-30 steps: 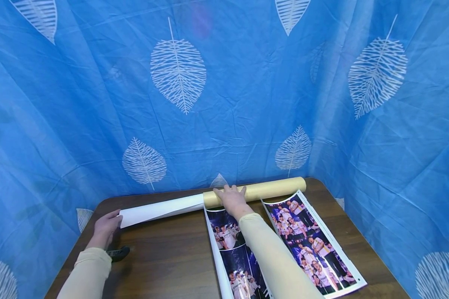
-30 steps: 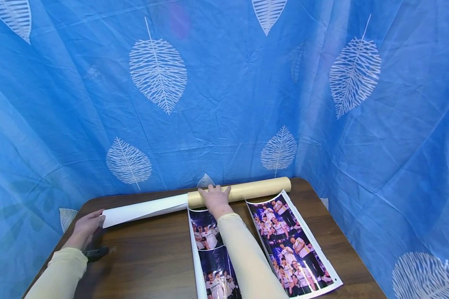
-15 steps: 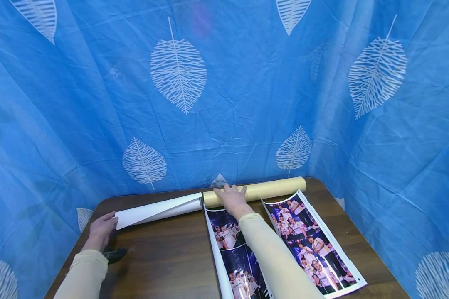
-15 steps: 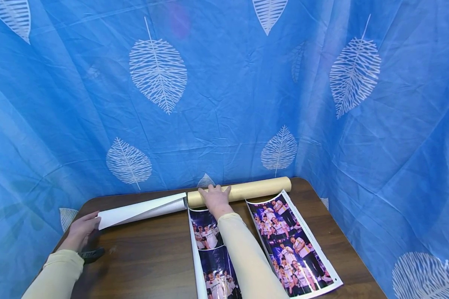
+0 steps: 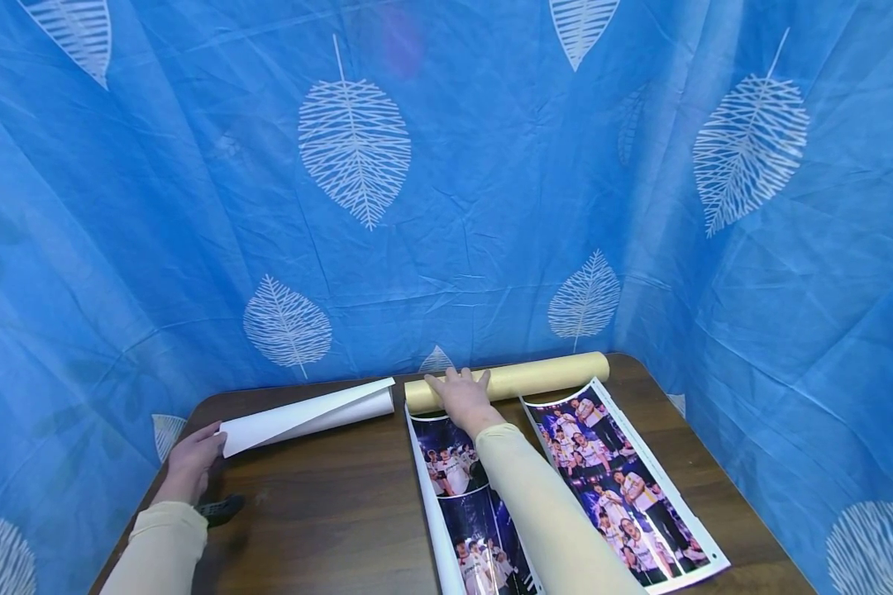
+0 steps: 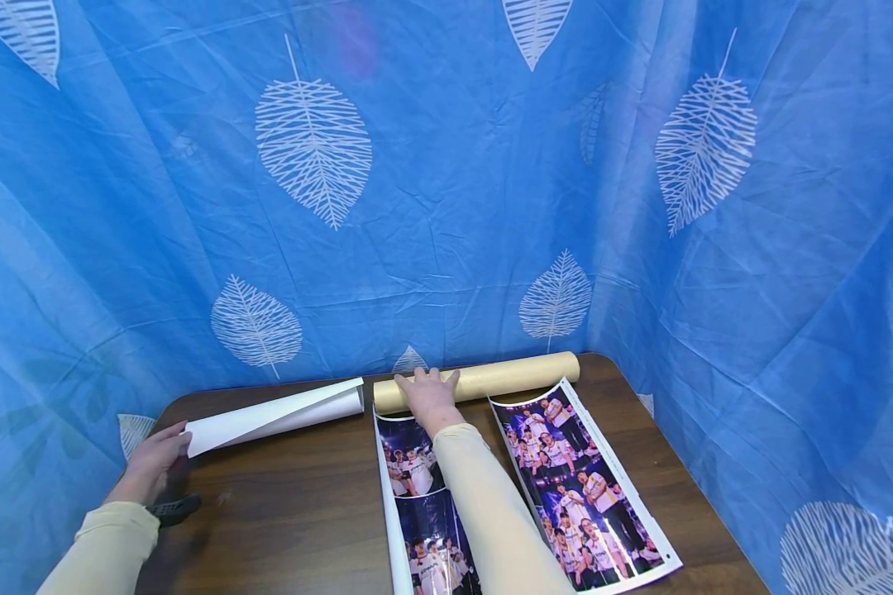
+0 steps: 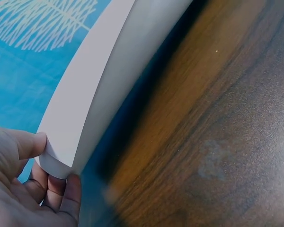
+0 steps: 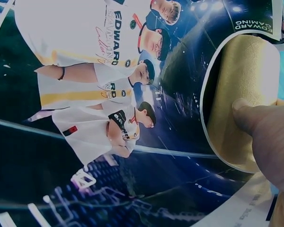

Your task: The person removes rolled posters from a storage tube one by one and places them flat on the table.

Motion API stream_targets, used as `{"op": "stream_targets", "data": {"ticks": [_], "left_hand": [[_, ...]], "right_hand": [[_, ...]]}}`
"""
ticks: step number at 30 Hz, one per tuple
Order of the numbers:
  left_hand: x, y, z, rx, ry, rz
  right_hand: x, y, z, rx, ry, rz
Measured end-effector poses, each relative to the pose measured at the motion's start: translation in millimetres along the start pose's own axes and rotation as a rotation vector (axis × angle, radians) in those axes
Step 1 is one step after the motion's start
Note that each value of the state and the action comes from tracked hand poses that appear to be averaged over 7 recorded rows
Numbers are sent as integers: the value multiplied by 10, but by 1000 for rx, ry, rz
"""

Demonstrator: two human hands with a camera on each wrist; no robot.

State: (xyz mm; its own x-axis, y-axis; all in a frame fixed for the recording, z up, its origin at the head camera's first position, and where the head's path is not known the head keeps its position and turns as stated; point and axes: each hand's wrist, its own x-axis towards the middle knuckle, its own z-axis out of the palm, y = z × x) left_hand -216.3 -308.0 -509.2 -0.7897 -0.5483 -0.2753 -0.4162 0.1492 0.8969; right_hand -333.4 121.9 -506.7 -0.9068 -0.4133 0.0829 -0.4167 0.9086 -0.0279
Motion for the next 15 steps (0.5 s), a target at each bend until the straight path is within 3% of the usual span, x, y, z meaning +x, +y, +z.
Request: {"op": "stream_targets", "data": {"ticks": [7,15], "left_hand": [[-25,11,-36,-62,13,-38],[-27,38,-98,-103,-2,-33]], "right_hand": [[20,10,18,7,-16,-10],[15,8,2,-1,-13,-20]]}}
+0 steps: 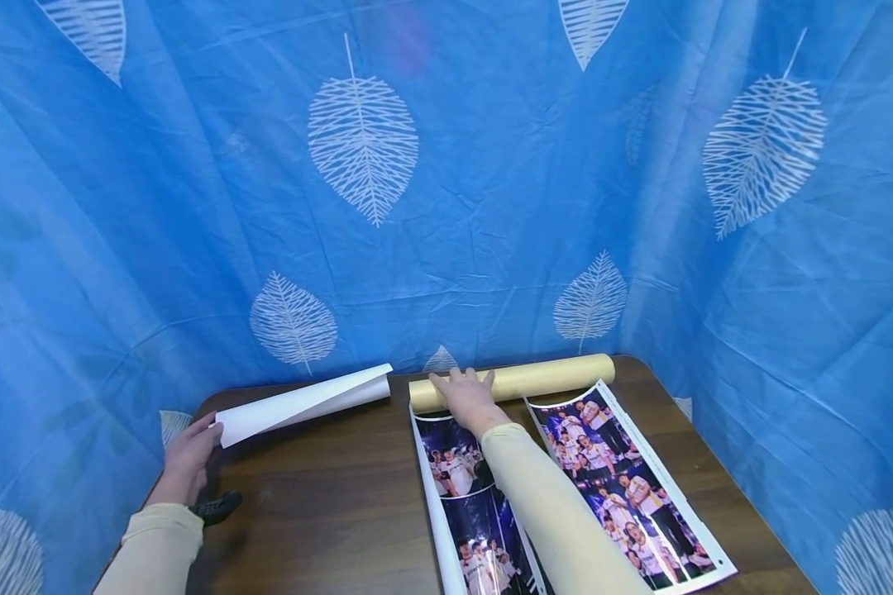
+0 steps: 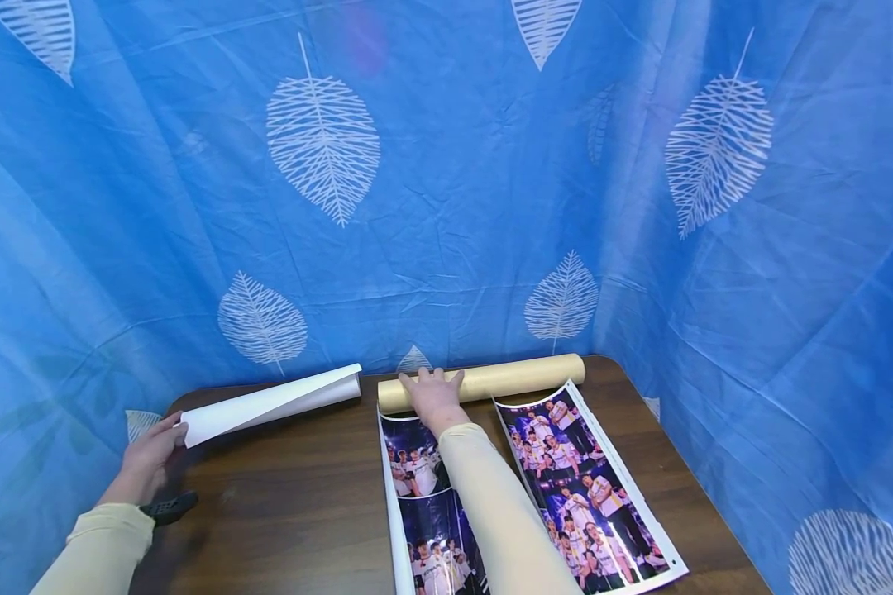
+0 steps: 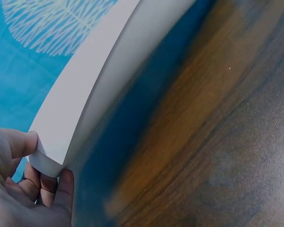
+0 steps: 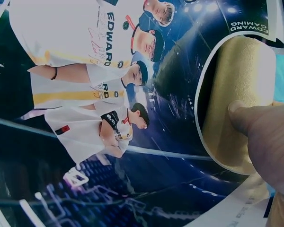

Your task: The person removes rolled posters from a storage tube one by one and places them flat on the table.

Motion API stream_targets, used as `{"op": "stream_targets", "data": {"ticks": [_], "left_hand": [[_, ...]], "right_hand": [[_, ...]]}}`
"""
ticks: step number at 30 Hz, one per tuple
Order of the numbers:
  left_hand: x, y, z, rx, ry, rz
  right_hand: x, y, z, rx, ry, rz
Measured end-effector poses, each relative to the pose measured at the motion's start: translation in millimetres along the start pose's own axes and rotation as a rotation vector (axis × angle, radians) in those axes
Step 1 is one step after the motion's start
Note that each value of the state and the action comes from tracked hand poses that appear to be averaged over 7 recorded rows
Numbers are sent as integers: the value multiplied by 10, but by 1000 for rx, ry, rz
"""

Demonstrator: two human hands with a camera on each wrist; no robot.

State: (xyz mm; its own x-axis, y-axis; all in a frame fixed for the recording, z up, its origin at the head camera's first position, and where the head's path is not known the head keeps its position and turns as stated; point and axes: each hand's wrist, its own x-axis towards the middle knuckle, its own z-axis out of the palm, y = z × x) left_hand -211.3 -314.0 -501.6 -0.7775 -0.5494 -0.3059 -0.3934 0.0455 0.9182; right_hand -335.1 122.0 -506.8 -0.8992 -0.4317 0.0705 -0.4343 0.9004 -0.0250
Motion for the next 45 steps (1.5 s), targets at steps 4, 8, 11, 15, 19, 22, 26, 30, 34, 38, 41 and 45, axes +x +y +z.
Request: {"op": "stream_targets", "data": {"ticks": [4,8,11,15,19,22,26,30,34,38,41,45], "left_hand": [[-11,23,-15,-23,-1,-4],[-34,60,-3,-45,9,-2],[-69,96,18,-59,16,3],[-129,143,41,-96,12,21],[-206,245,35,-117,-14,45],[-260,322,10,-103,-26,62],[-322,421,-27,-76,-23,112],[-391,548,-25,-43,-6,171],[-503,687,33,22,24,225],[-673,841,153,66,18,297],[-809,954,249,83,0,354],[-962,1080,334,102,-18,405]], "right_hand": [[-2,10,28,-10,7,-7],[-14,19,46,-19,0,-13],[-30,25,30,-9,-7,-15],[-54,42,-4,30,8,-21],[-45,90,-37,70,69,-34],[-29,111,-94,114,118,-41],[-37,83,-252,144,187,-68],[-71,-25,-433,158,249,-129],[-117,-212,-581,162,295,-218],[-169,-411,-683,138,347,-312],[-213,-534,-727,125,378,-378],[-275,-636,-762,124,397,-444]]}}
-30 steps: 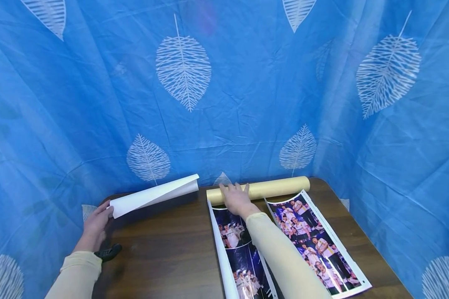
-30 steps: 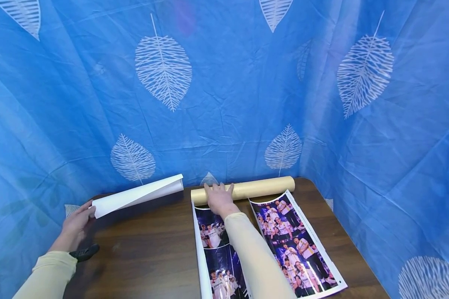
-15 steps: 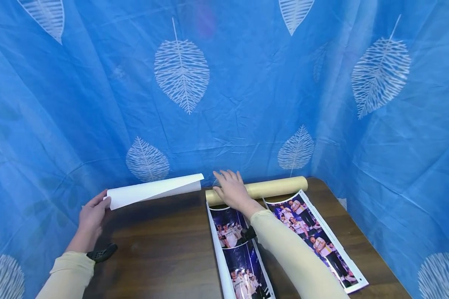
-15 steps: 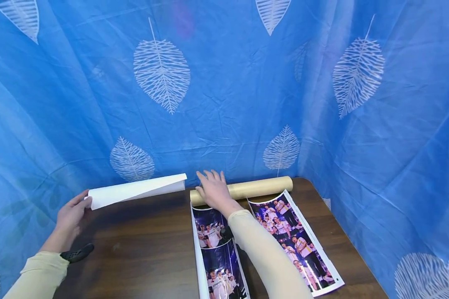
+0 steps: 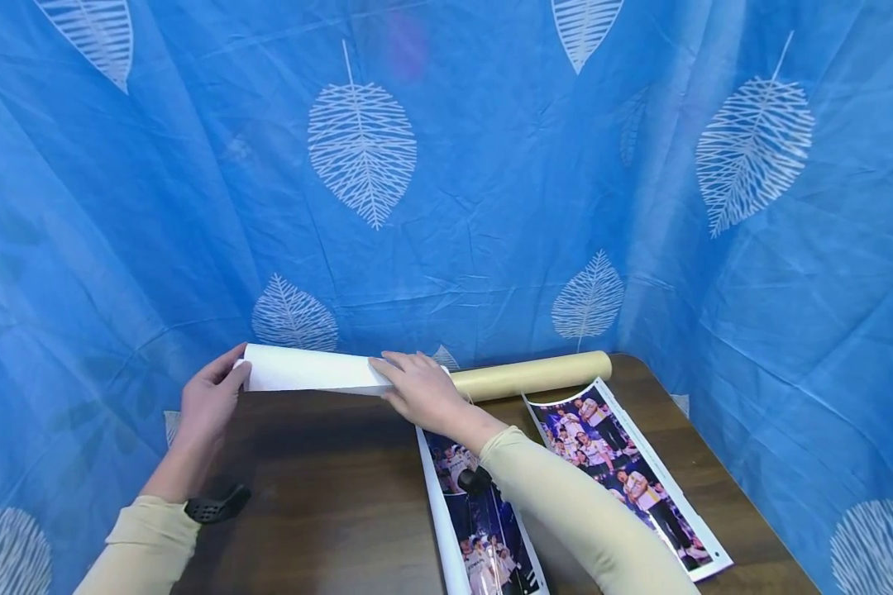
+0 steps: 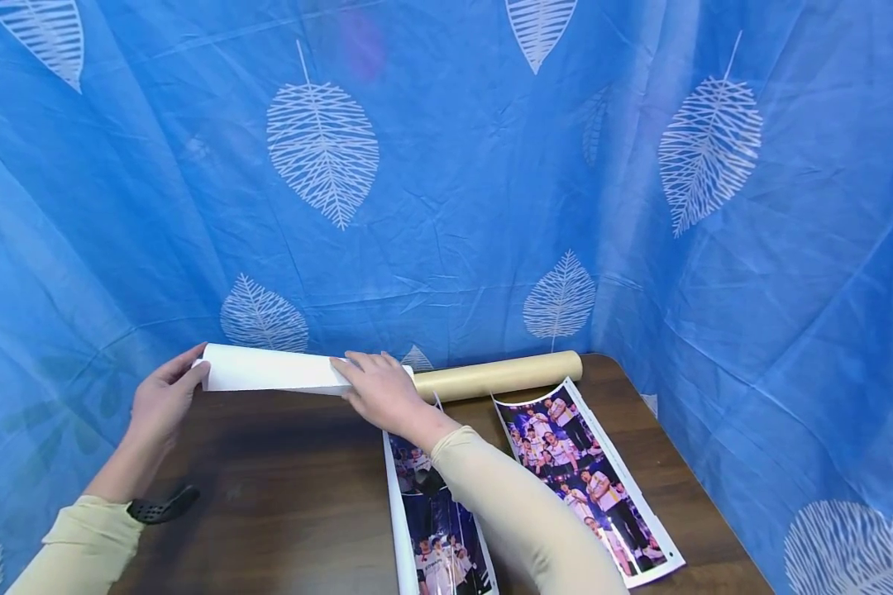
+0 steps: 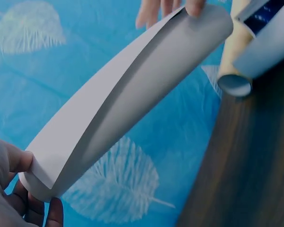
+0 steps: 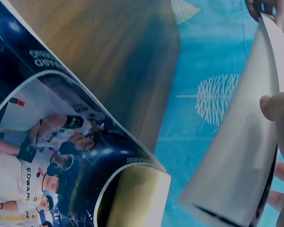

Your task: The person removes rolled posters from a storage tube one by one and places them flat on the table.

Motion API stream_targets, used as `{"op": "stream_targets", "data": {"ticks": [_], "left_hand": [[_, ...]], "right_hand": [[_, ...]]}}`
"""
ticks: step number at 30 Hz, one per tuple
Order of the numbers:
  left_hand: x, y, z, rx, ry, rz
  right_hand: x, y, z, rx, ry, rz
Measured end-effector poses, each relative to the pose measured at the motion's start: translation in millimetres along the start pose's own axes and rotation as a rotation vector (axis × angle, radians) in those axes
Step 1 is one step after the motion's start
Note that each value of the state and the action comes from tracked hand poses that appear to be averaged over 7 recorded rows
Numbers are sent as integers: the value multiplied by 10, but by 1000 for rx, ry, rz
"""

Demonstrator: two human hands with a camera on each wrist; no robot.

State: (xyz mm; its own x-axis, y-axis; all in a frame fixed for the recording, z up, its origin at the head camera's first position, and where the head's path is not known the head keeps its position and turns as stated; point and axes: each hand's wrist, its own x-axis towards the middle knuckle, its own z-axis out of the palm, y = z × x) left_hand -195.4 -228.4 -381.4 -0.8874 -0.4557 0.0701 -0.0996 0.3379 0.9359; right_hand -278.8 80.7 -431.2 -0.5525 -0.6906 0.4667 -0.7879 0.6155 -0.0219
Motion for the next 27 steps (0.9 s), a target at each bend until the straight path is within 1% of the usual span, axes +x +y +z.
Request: {"op": "stream_targets", "data": {"ticks": [6,12,15,17,19,24,27], "left_hand": [[-116,175,27,28,-22,53],[-190,284,-5,42,-18,77],[-201,309,-23,56,-13,95],[-205,319,-33,66,-11,106],[-208,328,-42,67,-5,118],[-205,349,-59,67,62,158],[-198,346,-65,101,92,189]], "right_hand": [[-27,-61,-58,-21,2,-41],[-51,-93,-109,-37,68,-79],[-55,-129,-136,-31,91,-77],[-51,-158,-154,-1,89,-55],[-44,-187,-171,41,70,-18],[-24,-245,-200,172,22,104],[-35,-276,-208,285,27,163]]}}
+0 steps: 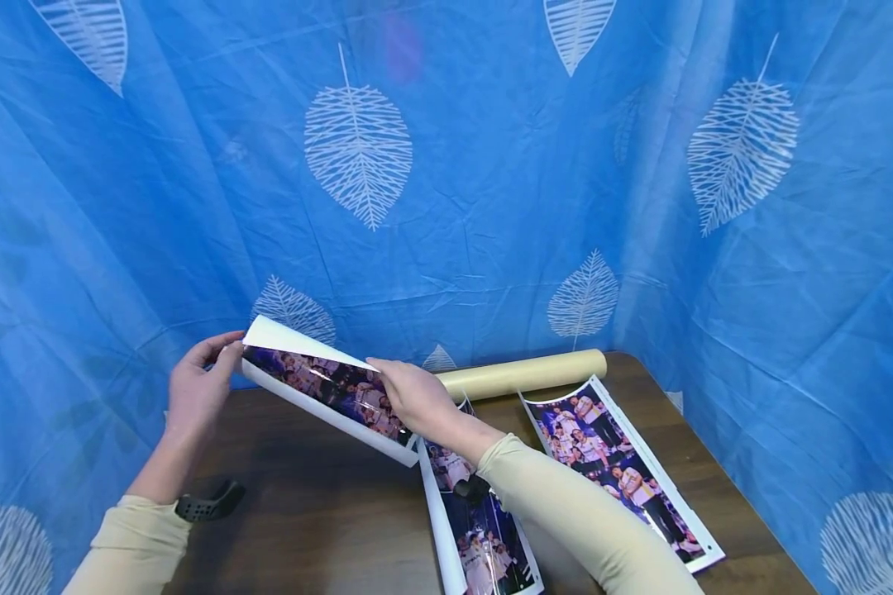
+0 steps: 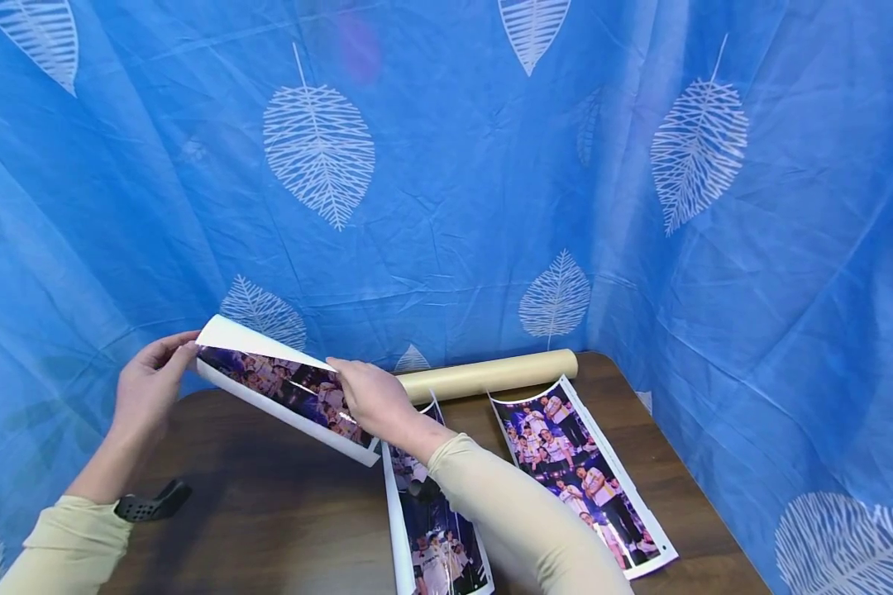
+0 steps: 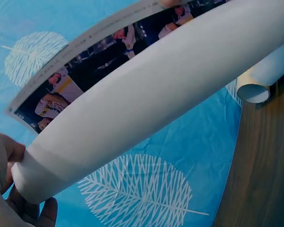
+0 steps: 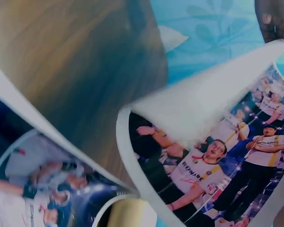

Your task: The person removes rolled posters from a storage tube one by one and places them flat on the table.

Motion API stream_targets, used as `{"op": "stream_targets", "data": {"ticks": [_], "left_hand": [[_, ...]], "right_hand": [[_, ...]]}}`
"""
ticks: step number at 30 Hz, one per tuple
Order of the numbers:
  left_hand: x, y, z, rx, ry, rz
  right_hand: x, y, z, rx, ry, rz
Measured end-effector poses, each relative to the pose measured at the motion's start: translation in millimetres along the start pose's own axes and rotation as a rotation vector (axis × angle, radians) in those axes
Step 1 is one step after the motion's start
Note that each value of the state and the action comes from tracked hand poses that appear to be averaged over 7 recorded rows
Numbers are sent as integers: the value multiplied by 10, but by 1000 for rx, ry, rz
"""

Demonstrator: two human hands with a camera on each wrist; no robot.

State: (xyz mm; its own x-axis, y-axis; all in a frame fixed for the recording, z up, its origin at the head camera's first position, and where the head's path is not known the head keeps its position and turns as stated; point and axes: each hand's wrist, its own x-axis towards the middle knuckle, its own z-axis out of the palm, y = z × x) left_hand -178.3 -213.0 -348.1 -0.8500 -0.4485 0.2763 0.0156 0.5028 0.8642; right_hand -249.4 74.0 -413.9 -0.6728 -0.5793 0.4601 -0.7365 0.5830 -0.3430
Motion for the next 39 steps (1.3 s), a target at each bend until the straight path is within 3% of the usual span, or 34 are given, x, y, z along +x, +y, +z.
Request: {"op": "stream_targets", "data": {"ticks": [6,11,18,23,27,31,33,39], "left_hand": [[-19,-90,20,63,-23,92],[-54,-178,69,48,-74,122],[-167,-309,196,-32,-180,99],[-291,-447,249,-17,-268,131],[-368,-574,255,-12,-323,126],[-410,-703,209,1,-353,69],[-426,-771,173,-6,-369,35],[-496,-994,94,81,-408,-28]], "right_hand": [[-46,-49,39,285,46,125],[-57,-56,65,472,49,254],[-64,-52,119,665,77,376],[-96,-80,163,794,73,460],[-134,-110,210,826,55,500],[-191,-138,283,806,29,473],[-223,-144,331,724,16,398],[-361,-193,453,209,-81,47]]}}
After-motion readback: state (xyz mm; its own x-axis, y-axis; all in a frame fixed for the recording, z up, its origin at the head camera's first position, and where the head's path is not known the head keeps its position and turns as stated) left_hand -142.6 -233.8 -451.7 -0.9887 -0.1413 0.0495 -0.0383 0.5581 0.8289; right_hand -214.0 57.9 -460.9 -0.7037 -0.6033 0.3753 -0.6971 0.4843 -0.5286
